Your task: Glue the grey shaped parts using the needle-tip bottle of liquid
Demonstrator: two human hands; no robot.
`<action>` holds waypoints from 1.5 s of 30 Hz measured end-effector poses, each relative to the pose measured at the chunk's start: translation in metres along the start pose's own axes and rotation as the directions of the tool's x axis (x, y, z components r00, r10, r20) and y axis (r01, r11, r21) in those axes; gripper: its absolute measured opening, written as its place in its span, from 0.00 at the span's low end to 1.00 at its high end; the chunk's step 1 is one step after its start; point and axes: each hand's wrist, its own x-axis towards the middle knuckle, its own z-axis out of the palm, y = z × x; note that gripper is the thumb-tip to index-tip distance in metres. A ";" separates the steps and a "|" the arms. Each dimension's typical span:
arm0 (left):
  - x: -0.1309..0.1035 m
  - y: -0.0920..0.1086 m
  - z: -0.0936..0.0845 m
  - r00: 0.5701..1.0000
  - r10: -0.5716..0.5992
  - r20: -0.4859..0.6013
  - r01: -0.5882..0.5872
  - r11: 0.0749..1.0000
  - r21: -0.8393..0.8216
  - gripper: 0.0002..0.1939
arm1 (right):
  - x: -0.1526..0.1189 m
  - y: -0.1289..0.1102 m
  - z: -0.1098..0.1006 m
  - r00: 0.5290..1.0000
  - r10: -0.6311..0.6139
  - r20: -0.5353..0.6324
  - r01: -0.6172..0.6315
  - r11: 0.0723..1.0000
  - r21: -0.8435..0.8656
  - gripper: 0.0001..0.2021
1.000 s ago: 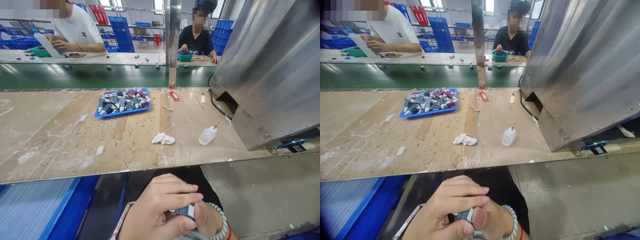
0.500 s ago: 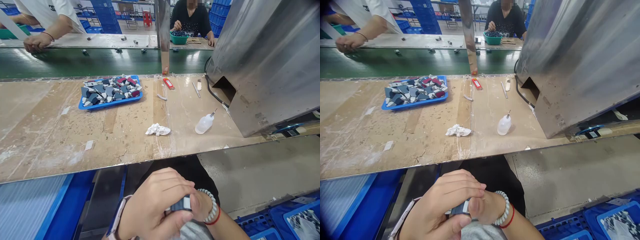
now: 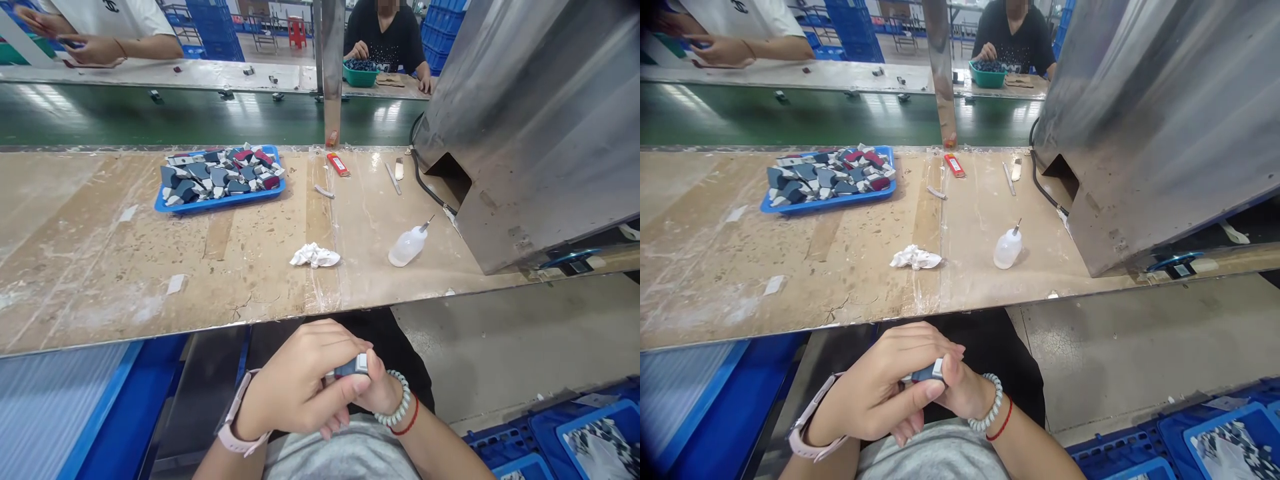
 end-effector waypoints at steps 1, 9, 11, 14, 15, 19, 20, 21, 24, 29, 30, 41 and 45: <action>0.001 -0.001 0.000 1.000 -0.006 0.007 0.006 1.000 -0.002 0.15 | 0.001 0.002 0.000 0.999 -0.027 0.032 0.025 0.998 0.064 0.44; 0.000 -0.007 0.002 0.974 -0.222 0.041 0.220 0.975 0.033 0.20 | 0.022 0.021 0.000 0.956 -0.262 0.135 0.171 0.866 0.470 0.43; -0.001 -0.009 0.003 0.962 -0.270 0.045 0.268 0.963 0.038 0.20 | 0.026 0.023 -0.001 0.938 -0.312 0.152 0.189 0.826 0.531 0.42; -0.001 -0.011 0.003 0.951 -0.307 0.043 0.306 0.952 0.033 0.21 | 0.028 0.022 -0.001 0.923 -0.351 0.155 0.199 0.783 0.590 0.41; -0.001 -0.011 0.004 0.950 -0.311 0.042 0.310 0.950 0.030 0.21 | 0.028 0.021 -0.001 0.920 -0.360 0.156 0.200 0.772 0.604 0.41; 0.000 -0.012 0.004 0.948 -0.316 0.037 0.316 0.949 0.023 0.21 | 0.027 0.021 -0.001 0.907 -0.387 0.163 0.203 0.743 0.638 0.41; 0.000 -0.012 0.004 0.948 -0.318 0.036 0.317 0.948 0.021 0.22 | 0.027 0.022 -0.002 0.906 -0.391 0.165 0.202 0.739 0.643 0.41; 0.000 -0.012 0.005 0.947 -0.320 0.035 0.320 0.947 0.020 0.21 | 0.026 0.023 -0.002 0.905 -0.393 0.165 0.201 0.735 0.648 0.41; 0.001 -0.012 0.005 0.942 -0.335 0.026 0.335 0.942 0.020 0.21 | 0.026 0.024 -0.003 0.909 -0.387 0.154 0.195 0.722 0.663 0.40; 0.003 -0.013 0.007 0.936 -0.353 0.008 0.353 0.936 0.008 0.21 | 0.023 0.025 -0.004 0.926 -0.349 0.143 0.162 0.709 0.686 0.40; 0.003 -0.013 0.008 0.936 -0.353 0.006 0.353 0.936 0.004 0.21 | 0.023 0.025 -0.004 0.928 -0.343 0.145 0.155 0.709 0.689 0.41; 0.002 -0.016 0.007 0.934 -0.358 0.010 0.358 0.934 -0.018 0.21 | 0.022 0.028 -0.004 0.944 -0.301 0.132 0.126 0.701 0.702 0.40; 0.003 -0.017 0.008 0.936 -0.352 0.005 0.352 0.936 -0.025 0.21 | 0.020 0.027 -0.004 0.958 -0.258 0.128 0.101 0.716 0.691 0.40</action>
